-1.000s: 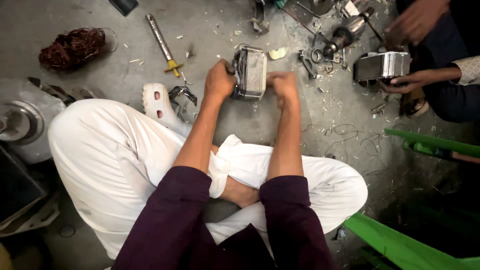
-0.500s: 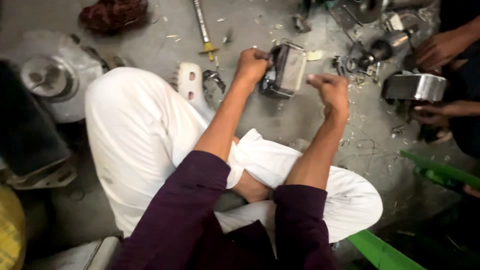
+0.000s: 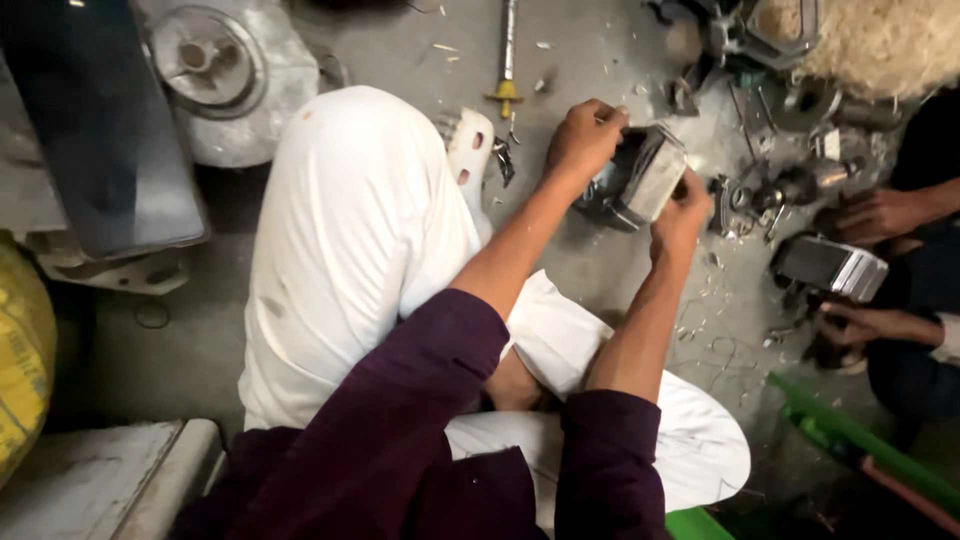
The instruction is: The person sits cross-legged on the floor assembling an electric motor. They press and fit copper wire windings into a metal housing, adjust the coil position by hand, and work the winding into place inside the frame.
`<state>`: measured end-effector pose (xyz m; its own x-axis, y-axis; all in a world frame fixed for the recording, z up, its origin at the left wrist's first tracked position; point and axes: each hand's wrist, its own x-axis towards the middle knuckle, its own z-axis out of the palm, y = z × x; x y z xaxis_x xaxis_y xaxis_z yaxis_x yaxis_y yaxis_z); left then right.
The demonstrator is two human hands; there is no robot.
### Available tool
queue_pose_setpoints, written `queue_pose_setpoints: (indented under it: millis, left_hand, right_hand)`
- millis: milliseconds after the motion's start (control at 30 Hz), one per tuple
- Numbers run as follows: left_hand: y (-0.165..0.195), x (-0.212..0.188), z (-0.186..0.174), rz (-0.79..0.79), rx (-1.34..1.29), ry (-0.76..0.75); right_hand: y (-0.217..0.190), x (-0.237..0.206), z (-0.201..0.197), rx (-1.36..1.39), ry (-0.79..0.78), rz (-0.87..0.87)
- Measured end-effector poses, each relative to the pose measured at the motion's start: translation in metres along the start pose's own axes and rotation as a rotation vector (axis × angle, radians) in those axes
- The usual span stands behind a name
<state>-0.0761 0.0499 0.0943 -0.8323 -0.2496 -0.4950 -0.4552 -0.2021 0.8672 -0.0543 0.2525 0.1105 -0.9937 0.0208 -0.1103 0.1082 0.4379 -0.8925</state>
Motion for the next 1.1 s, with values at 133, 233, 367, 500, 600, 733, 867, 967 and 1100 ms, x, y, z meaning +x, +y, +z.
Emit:
queue_pose_setpoints:
  millis: [133, 233, 367, 500, 600, 733, 867, 967, 1100]
  left_hand:
    - [0.012, 0.002, -0.005, -0.076, 0.01, 0.136]
    - [0.014, 0.005, 0.0, -0.08, 0.059, 0.201]
    - [0.006, 0.0, 0.011, -0.124, 0.151, 0.028]
    - [0.009, -0.005, 0.016, -0.099, 0.109, -0.056]
    - [0.009, -0.005, 0.012, -0.076, 0.262, -0.077]
    - [-0.007, -0.011, 0.009, -0.092, 0.403, -0.079]
    - [-0.017, -0.005, 0.02, -0.108, 0.363, 0.025]
    - [-0.015, 0.001, 0.028, -0.065, 0.291, 0.199]
    - [-0.007, 0.0, 0.024, -0.1, 0.302, 0.093]
  right_hand:
    - [-0.01, -0.009, -0.032, -0.049, 0.032, 0.094]
    - [-0.009, -0.015, -0.046, 0.101, 0.012, 0.123]
    - [-0.005, -0.012, -0.028, 0.163, -0.038, 0.133]
    - [-0.009, -0.012, -0.013, 0.342, -0.151, 0.172]
    - [-0.004, -0.012, -0.017, 0.298, -0.207, 0.229]
    - [0.031, -0.005, -0.039, 0.225, -0.156, 0.322]
    - [0.072, 0.006, -0.087, 0.267, 0.584, 0.555]
    - [0.081, 0.001, -0.126, -0.2, 0.971, 0.475]
    - [0.064, 0.006, -0.124, -0.82, 0.787, -0.123]
